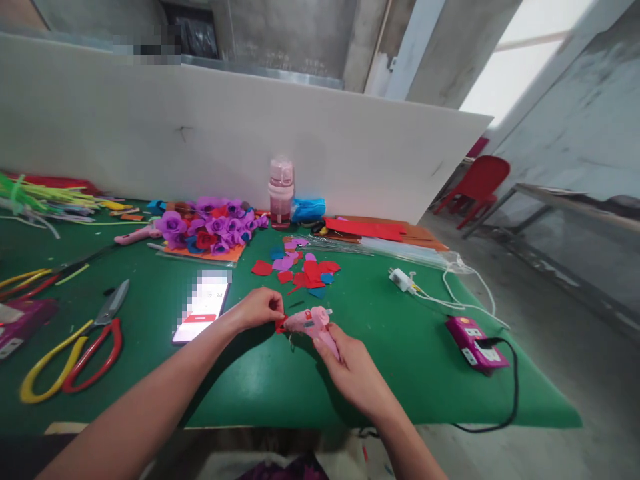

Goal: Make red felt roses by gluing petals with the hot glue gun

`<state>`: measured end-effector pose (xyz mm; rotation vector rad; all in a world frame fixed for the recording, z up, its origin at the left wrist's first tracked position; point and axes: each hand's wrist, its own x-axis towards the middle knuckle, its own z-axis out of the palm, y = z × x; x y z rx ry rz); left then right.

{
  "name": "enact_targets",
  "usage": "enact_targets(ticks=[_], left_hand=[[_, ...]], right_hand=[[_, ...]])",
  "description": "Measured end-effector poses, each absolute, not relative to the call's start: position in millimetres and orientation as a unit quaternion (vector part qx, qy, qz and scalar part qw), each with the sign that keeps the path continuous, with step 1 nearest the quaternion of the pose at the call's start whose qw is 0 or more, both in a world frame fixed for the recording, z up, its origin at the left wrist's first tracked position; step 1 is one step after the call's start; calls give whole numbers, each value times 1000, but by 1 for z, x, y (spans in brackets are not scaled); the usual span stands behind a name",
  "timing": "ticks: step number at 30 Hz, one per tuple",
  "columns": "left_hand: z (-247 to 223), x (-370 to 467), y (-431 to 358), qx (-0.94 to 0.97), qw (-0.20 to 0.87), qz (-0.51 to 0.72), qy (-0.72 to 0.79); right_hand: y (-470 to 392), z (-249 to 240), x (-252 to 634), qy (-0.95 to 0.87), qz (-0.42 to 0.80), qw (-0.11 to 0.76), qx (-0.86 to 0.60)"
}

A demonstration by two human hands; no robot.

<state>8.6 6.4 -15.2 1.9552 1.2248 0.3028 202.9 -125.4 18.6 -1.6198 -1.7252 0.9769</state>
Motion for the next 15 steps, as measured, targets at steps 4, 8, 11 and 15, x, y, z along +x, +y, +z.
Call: enact_targets(ticks=[4,8,11,15], left_hand=[[-17,9,7,771,396,123,483],[-15,8,7,774,397,120,478],[-14,8,7,773,400,122,478],[-16,8,7,771,397,123,482]], right_hand=[[-124,21,202,-665,325,274,-614],[-124,23,200,-657,325,272,-623],[-125,25,199,-642,347,290,-619],[-125,25,201,-591,397,323,-624]])
